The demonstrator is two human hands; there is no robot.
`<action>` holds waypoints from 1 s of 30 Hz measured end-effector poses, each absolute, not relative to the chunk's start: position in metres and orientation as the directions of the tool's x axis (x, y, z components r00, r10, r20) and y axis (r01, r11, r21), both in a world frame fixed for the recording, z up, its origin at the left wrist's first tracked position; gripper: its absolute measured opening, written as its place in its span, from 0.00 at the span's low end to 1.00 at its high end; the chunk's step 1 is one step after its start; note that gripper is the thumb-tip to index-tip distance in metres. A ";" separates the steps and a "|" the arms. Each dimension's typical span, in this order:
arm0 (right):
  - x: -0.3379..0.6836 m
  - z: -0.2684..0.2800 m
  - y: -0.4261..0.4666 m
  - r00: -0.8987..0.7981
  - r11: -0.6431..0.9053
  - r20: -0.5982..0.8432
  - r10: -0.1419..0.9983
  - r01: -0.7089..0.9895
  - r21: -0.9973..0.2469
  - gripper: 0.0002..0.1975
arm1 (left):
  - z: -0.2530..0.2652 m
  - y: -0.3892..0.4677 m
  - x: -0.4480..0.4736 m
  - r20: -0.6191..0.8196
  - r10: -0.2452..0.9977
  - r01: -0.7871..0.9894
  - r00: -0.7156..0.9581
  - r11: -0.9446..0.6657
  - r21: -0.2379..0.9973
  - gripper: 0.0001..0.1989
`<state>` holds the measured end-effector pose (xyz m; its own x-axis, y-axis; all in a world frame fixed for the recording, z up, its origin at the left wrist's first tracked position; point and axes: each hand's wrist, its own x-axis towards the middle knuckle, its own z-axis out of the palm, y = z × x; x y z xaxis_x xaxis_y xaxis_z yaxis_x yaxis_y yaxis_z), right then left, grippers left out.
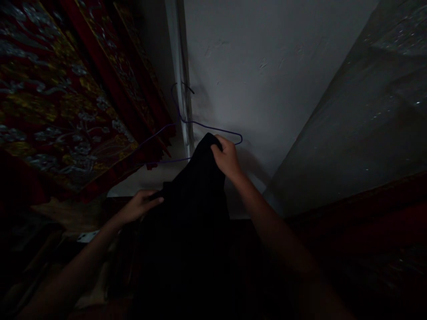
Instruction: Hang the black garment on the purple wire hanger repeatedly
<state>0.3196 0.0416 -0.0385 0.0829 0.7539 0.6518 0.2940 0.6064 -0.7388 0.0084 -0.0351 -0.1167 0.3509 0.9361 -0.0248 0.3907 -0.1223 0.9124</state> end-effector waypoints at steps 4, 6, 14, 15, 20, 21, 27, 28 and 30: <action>0.308 -0.073 0.061 -0.046 0.487 0.501 0.864 0.328 -0.810 0.18 | -0.104 -0.039 -0.025 0.088 0.936 0.600 0.340 -0.288 0.747 0.17; 0.310 -0.082 0.058 -0.103 0.459 0.454 0.885 0.358 -0.813 0.20 | -0.098 -0.039 -0.040 0.110 0.932 0.762 0.346 -0.347 0.546 0.15; 0.338 -0.055 0.024 -0.188 0.488 0.453 0.871 0.423 -0.763 0.21 | -0.063 -0.022 -0.049 0.241 0.935 0.833 0.260 -0.343 0.433 0.14; 0.340 -0.051 0.022 -0.202 0.487 0.444 0.873 0.422 -0.765 0.21 | -0.058 -0.020 -0.045 0.257 0.933 0.826 0.253 -0.346 0.445 0.14; 0.344 -0.037 0.014 -0.211 0.480 0.431 0.877 0.394 -0.784 0.20 | -0.047 -0.013 -0.029 0.199 0.957 0.856 0.213 -0.281 0.435 0.15; 0.344 -0.037 0.013 -0.203 0.486 0.442 0.874 0.393 -0.780 0.20 | -0.048 -0.013 -0.029 0.148 0.966 0.857 0.212 -0.257 0.446 0.16; 0.341 -0.046 0.014 -0.213 0.480 0.431 0.877 0.438 -0.760 0.23 | -0.057 -0.013 -0.039 -0.086 0.966 0.802 0.244 -0.150 0.579 0.18; 0.341 -0.047 0.015 -0.216 0.474 0.423 0.880 0.440 -0.763 0.24 | -0.054 -0.014 -0.040 -0.053 0.975 0.803 0.216 -0.147 0.577 0.19; 0.343 -0.048 0.016 -0.222 0.459 0.402 0.888 0.441 -0.771 0.24 | -0.045 -0.018 -0.038 0.037 0.985 0.810 0.167 -0.159 0.565 0.18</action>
